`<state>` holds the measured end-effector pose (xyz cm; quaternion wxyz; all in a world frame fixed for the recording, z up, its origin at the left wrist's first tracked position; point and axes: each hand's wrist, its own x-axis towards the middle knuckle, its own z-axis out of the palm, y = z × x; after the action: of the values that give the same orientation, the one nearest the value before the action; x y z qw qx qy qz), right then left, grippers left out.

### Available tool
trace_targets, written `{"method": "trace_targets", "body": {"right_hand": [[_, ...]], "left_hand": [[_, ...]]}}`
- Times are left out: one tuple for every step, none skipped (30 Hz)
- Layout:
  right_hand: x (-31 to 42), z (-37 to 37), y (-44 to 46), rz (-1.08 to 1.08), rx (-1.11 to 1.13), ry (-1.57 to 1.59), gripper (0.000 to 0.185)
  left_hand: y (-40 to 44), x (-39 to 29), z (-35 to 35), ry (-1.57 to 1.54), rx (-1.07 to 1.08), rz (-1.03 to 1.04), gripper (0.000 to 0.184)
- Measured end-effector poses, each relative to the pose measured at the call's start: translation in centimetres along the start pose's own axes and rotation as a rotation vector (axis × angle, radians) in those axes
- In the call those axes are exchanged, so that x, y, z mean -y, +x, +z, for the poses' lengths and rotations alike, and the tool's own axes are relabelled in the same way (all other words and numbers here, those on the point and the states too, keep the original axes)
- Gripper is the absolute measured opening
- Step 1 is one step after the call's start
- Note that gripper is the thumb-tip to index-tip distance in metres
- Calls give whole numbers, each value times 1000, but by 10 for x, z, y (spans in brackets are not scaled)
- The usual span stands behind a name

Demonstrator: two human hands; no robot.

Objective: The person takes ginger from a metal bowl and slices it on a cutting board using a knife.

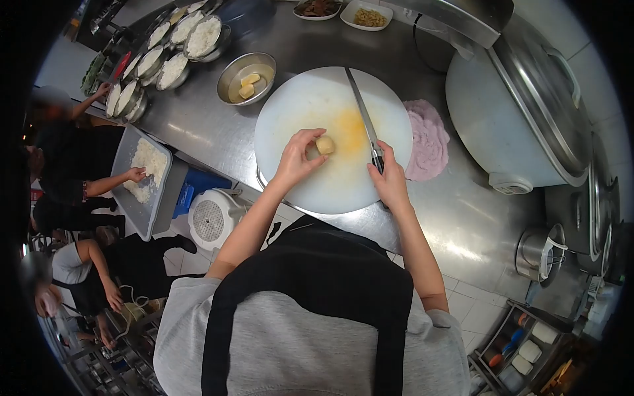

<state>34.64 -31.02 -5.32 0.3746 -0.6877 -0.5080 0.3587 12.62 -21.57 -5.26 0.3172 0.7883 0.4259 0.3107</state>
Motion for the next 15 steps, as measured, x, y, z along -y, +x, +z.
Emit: {"method": "trace_targets", "body": {"right_hand": [[-1, 1, 0, -15, -6, 12, 55], [-2, 1, 1, -14, 0, 15, 55], [-5, 2, 2, -31, -10, 29, 55], [-7, 2, 3, -48, -18, 43, 55], [-7, 3, 3, -50, -7, 48, 55], [-8, 3, 3, -50, -13, 41, 55], [-9, 2, 3, -50, -21, 34, 54], [-12, 2, 3, -54, -10, 39, 54], [-15, 3, 4, -105, -29, 55, 54], [-16, 5, 6, -159, -46, 75, 54], [-16, 2, 6, -82, 4, 60, 53], [-15, 4, 8, -88, 16, 72, 53], [-14, 4, 7, -87, 22, 67, 53], [-15, 2, 7, -84, 23, 55, 53], [-17, 0, 7, -82, 20, 53, 53]], "left_hand": [[0, 1, 0, 2, 0, -6, 49], [1, 2, -1, -32, 26, -38, 48], [2, 0, -4, -66, 50, -68, 47], [2, -2, -9, -60, 46, -73, 47], [0, -4, -15, -8, 67, -182, 46], [-2, -5, -19, 43, 87, -291, 45], [-3, -3, -20, 49, 82, -298, 45], [-6, 1, -20, 1, -6, -164, 44], [-7, 2, -23, -42, -96, -27, 44], [-4, 3, -26, -26, -107, -35, 44], [2, 3, -27, 84, -57, 128, 45], [5, 3, -28, 191, 0, 292, 46], [6, 2, -27, 165, 123, 222, 48], [5, 1, -26, 165, 123, 221, 48], [5, -2, -26, 144, 161, 137, 46]]}}
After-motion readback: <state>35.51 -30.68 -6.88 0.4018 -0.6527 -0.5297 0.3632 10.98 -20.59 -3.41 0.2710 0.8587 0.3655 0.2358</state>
